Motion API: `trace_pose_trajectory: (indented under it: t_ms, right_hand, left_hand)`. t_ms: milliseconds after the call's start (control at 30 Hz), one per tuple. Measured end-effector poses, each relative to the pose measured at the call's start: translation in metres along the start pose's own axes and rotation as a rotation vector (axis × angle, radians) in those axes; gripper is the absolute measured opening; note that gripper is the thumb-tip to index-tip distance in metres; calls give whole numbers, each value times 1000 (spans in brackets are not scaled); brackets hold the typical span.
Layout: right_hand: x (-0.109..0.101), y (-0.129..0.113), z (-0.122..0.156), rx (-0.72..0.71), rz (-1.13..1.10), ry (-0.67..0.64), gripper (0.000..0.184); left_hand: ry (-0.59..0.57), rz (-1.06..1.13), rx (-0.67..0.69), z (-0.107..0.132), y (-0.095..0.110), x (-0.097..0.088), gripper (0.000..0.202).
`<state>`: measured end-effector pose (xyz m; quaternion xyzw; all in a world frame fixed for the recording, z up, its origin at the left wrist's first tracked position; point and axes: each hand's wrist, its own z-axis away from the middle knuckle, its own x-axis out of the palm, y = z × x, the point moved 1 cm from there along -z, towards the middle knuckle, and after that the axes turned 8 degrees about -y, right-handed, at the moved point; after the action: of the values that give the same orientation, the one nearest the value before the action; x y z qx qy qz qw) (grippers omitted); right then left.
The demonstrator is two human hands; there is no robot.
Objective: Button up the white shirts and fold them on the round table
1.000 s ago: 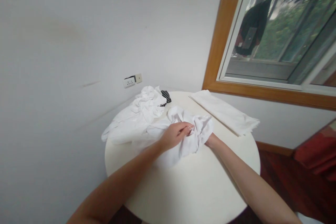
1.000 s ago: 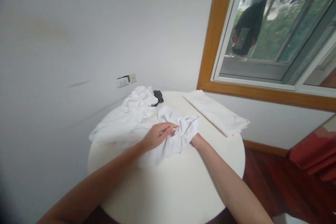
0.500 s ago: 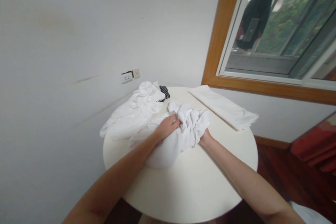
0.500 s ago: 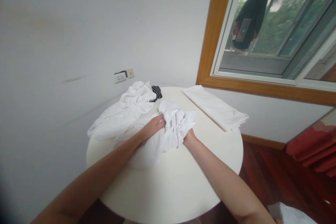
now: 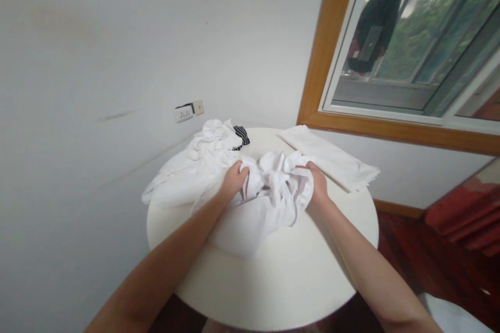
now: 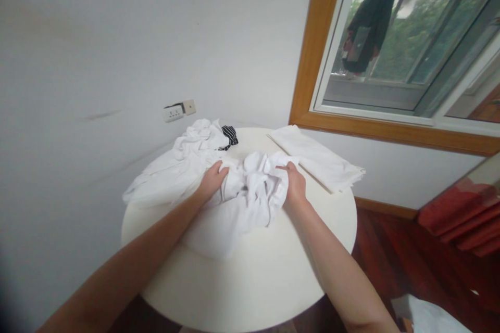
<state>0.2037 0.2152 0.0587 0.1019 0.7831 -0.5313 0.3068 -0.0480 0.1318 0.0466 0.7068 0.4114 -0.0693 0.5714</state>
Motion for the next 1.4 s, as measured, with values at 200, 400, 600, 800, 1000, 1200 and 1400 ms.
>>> trace_pose_trajectory:
  t_ms: [200,400,600,800,1000,1200,1400]
  right_hand:
    - [-55,5,-8,68,84,504,30]
    - [-33,8,-18,-188,-218,181,29]
    - [-8,-8,-5,-442,-199,-402,27]
    - [-4,-18,13,-436,-272,-585,31]
    - [14,-9,6,-349,3,-447,35]
    - [19,-16,11,-668,219,-461,22]
    - [18,-31,25,-769,-76,-623,8]
  left_hand:
    - [432,287,-134,-27,-33,-36,27]
    - [455,-197,251,-9,-6,-48,38]
    - [25,-263,462,15,26,-1,43]
    - [-209,-212,415,20,11,34,60]
    - [-256,-180,586,22,20,25,20]
    - [-287,24,642,20,25,14,30]
    - [-124,-68,501,13,16,9,32]
